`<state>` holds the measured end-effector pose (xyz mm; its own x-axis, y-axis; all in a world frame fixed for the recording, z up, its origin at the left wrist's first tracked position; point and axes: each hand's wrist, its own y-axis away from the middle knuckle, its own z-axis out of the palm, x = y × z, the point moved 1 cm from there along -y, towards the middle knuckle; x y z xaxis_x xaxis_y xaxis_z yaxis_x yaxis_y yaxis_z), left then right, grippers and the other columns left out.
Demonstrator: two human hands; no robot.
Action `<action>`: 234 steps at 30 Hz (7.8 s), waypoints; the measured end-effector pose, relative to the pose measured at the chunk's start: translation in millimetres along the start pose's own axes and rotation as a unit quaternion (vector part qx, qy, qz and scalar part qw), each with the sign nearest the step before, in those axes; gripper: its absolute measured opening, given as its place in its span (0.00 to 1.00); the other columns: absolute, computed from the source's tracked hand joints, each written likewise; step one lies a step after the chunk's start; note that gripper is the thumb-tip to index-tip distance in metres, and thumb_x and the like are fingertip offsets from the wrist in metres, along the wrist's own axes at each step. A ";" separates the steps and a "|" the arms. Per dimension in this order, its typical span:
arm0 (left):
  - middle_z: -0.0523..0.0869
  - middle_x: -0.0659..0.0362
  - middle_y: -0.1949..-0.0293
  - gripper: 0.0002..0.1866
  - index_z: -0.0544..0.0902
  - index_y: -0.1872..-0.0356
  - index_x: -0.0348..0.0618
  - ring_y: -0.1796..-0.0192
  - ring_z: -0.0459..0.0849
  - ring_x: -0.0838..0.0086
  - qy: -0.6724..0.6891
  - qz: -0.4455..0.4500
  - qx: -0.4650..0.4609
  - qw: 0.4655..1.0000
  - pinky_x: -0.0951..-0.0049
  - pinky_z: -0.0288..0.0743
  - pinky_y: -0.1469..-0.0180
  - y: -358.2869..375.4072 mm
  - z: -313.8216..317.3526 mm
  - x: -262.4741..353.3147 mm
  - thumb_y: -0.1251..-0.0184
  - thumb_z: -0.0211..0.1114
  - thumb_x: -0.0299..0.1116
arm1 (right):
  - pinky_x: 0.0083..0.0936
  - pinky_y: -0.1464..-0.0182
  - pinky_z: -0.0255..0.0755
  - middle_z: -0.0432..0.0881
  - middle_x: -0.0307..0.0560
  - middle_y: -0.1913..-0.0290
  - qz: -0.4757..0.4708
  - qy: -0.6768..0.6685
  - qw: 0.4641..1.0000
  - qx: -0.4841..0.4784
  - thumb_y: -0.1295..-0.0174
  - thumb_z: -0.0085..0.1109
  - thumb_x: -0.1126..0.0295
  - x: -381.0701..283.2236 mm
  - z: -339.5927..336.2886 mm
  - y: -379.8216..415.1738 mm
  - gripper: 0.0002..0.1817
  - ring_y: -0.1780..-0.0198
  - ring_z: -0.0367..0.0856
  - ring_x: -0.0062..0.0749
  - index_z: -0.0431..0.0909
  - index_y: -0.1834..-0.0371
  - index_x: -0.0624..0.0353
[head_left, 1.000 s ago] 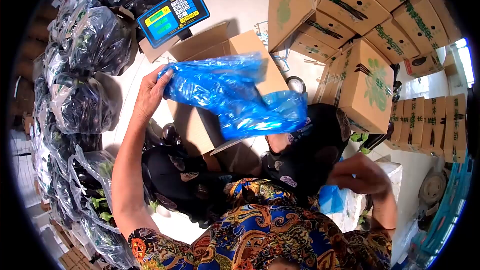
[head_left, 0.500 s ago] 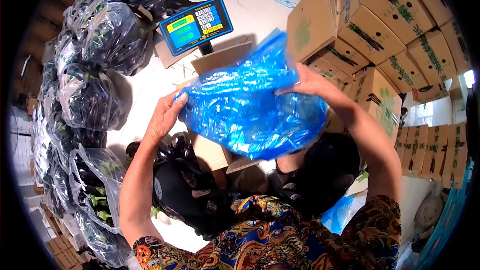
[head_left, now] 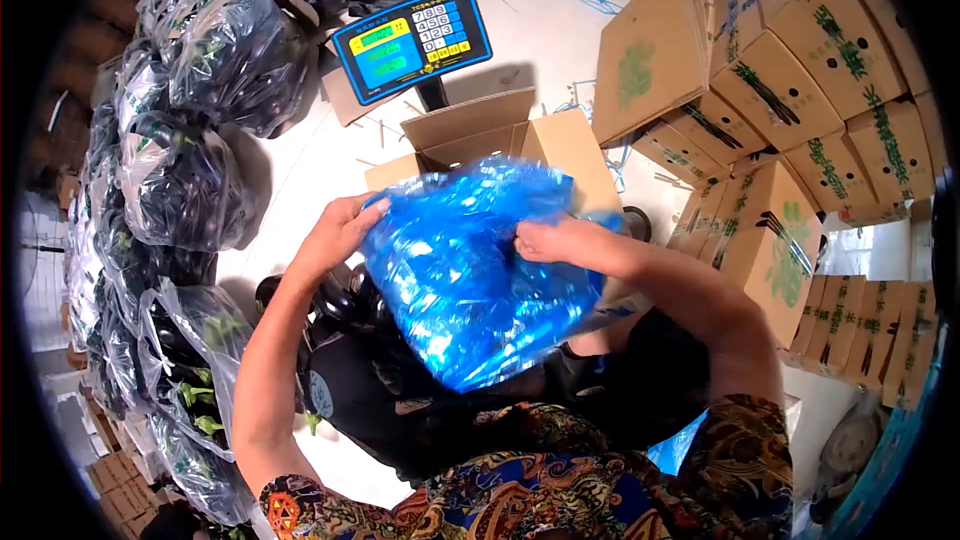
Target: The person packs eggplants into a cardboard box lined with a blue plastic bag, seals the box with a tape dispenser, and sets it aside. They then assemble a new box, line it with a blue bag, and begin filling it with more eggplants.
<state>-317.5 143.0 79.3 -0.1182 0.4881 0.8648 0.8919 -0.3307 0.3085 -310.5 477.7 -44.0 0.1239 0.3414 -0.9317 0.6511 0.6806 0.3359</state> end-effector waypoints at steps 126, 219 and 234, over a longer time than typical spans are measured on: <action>0.87 0.53 0.69 0.11 0.83 0.61 0.34 0.67 0.82 0.73 0.119 0.021 0.192 0.974 0.67 0.77 0.61 -74.3 45.8 -192.7 0.33 0.63 0.34 | 0.24 0.71 0.63 0.72 0.33 0.78 0.152 0.037 0.963 0.220 0.32 0.55 0.59 -2.5 -203.9 -6.8 0.16 0.74 0.66 0.18 0.76 0.73 0.58; 0.86 0.48 0.59 0.21 0.75 0.38 0.47 0.59 0.84 0.64 0.039 0.033 0.328 0.943 0.66 0.76 0.52 -21.8 39.6 -76.7 0.32 0.61 0.30 | 0.25 0.51 0.75 0.84 0.48 0.60 0.277 0.256 0.886 0.270 0.35 0.62 0.60 -90.9 -58.5 152.1 0.21 0.56 0.81 0.26 0.77 0.46 0.64; 0.88 0.52 0.62 0.11 0.82 0.56 0.33 0.61 0.87 0.67 0.377 -0.103 0.192 0.900 0.67 0.81 0.59 -75.3 35.6 -164.6 0.30 0.56 0.29 | 0.47 0.37 0.67 0.71 0.69 0.42 0.053 0.350 0.885 0.303 0.48 0.71 0.58 -6.2 -20.4 49.7 0.45 0.40 0.71 0.63 0.57 0.34 0.72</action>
<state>-349.6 116.3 -100.4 -0.4310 -0.2270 0.8733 0.8856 0.0791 0.4577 -294.2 522.6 -18.7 -0.1475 0.8442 -0.5153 0.9718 0.2207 0.0833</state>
